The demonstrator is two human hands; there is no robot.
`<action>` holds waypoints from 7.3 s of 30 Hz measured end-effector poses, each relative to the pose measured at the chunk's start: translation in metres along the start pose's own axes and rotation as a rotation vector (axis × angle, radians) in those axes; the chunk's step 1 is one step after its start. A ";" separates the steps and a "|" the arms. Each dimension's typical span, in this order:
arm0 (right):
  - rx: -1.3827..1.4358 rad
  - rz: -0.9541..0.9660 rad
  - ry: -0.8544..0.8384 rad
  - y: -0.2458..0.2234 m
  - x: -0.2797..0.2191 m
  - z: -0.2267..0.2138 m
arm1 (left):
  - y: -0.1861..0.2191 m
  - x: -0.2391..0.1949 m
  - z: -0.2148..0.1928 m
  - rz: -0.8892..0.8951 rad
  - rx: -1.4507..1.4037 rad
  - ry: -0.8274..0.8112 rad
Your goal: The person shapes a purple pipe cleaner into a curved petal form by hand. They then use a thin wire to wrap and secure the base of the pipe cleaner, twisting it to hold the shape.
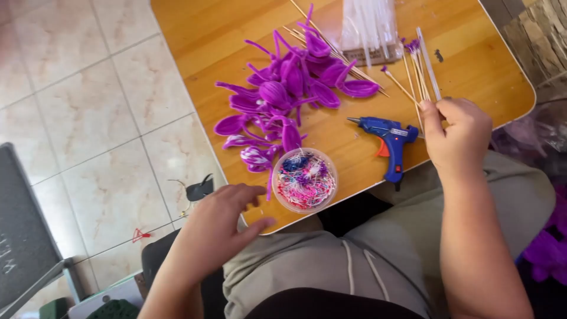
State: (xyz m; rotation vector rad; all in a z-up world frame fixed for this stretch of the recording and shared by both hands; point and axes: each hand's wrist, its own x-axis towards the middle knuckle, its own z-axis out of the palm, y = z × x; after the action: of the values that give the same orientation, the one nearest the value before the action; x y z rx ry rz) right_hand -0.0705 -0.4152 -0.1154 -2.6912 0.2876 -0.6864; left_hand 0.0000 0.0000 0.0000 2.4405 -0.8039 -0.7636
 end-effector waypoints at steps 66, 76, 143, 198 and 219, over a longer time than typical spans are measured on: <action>0.603 -0.069 -0.324 -0.141 0.009 -0.038 | 0.035 0.095 0.018 0.132 -0.876 0.081; 0.811 0.102 -0.706 -0.151 -0.008 -0.019 | 0.033 0.083 0.006 0.178 -0.755 0.237; 0.797 0.410 -0.371 -0.146 -0.056 -0.011 | 0.044 0.086 0.096 0.273 -0.775 -0.133; 0.801 0.298 -0.336 -0.136 -0.031 -0.012 | 0.031 0.098 0.089 -0.017 -0.748 0.120; 0.905 0.489 -0.329 -0.125 -0.021 -0.015 | 0.041 0.110 0.062 0.027 -0.521 -0.012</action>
State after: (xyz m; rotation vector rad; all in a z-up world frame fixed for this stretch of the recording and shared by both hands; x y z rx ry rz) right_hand -0.0823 -0.2985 -0.0640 -1.7259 0.4038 -0.1424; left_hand 0.0197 -0.1155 -0.0624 1.9570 -0.5529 -0.8542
